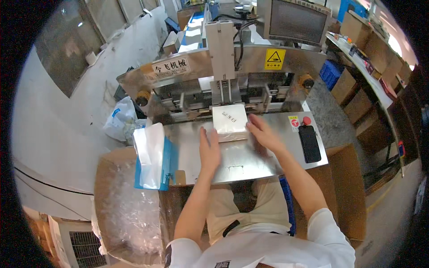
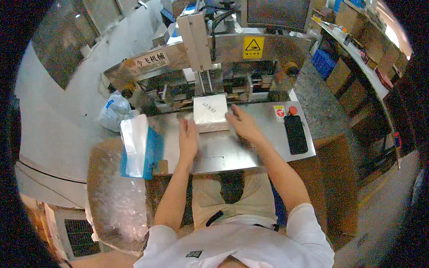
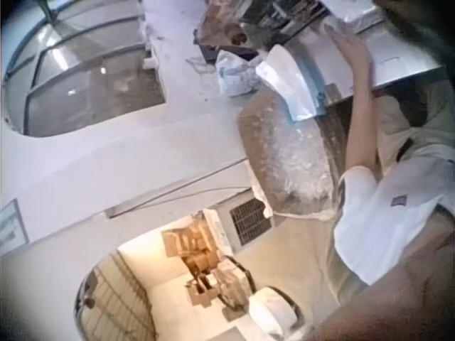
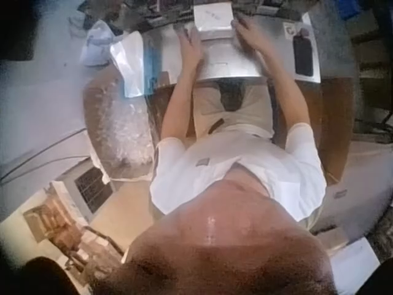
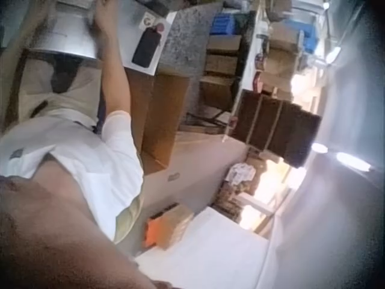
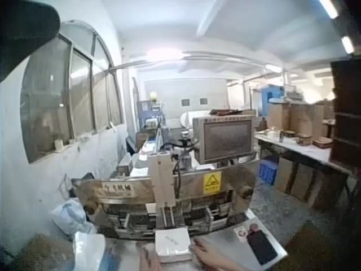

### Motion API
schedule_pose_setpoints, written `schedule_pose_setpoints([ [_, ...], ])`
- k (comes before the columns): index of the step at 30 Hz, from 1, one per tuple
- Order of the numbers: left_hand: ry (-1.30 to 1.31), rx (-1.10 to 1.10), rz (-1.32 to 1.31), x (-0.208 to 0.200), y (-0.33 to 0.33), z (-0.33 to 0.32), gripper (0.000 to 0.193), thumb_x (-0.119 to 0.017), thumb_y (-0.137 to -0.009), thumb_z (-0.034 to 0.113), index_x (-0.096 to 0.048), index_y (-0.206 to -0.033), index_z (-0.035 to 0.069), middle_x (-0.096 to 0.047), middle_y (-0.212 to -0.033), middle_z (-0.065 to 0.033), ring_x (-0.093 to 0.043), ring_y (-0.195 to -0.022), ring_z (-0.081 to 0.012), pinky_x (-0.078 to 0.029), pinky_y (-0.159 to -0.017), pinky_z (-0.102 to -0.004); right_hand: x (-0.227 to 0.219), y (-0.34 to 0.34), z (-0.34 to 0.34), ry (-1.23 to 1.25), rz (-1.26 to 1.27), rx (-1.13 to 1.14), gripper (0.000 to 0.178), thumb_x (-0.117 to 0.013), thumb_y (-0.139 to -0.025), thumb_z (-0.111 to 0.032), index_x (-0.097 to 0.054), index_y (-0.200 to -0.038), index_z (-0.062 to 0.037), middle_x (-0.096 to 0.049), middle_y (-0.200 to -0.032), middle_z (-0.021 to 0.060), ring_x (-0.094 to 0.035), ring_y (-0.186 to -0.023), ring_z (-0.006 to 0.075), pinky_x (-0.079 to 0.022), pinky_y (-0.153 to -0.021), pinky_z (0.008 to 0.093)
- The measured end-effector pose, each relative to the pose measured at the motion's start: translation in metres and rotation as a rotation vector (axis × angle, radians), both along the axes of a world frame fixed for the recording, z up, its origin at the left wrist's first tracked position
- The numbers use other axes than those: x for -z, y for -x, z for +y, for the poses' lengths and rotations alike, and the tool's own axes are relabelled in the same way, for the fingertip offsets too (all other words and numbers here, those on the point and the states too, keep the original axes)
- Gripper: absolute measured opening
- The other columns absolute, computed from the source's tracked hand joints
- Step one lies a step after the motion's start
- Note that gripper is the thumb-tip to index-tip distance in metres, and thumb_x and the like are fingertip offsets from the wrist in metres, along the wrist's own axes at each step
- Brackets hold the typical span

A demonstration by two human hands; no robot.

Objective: Packaging white boxes into plastic bags, sealing them using a machine, and organizing paper products on a production line.

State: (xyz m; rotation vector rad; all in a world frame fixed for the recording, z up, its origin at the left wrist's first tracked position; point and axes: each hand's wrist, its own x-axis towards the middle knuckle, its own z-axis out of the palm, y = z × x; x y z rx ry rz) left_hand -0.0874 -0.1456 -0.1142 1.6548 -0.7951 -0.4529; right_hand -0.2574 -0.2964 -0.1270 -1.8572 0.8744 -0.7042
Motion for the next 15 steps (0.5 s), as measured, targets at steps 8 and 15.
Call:
schedule_pose_setpoints([
  [8,-0.085,0.117,0.506,0.002,-0.035,-0.043,0.070,-0.042,-0.101,0.054,-0.055,-0.129,-0.009,-0.058,-0.131,-0.0199,-0.054,-0.120,-0.0265,-0.041,-0.099,-0.0349,-0.009,-0.036,0.002,-0.230,-0.194,-0.080,0.064,-0.059,-0.097,-0.037,-0.041,-0.144,0.0025,-0.054,-0.137,0.0196,-0.052,-0.126,0.0272,-0.039,-0.106,0.0352],
  [15,0.214,0.164,0.189,-0.012,0.002,0.002,0.059,-0.068,-0.093,0.027,-0.046,-0.138,-0.005,-0.060,-0.126,-0.0135,-0.054,-0.119,-0.0183,-0.045,-0.098,-0.0338,-0.016,-0.005,0.041,-0.125,-0.546,-0.065,0.061,-0.068,-0.092,-0.018,-0.040,-0.144,-0.0006,-0.051,-0.140,0.0129,-0.047,-0.131,0.0223,-0.037,-0.110,0.0343],
])
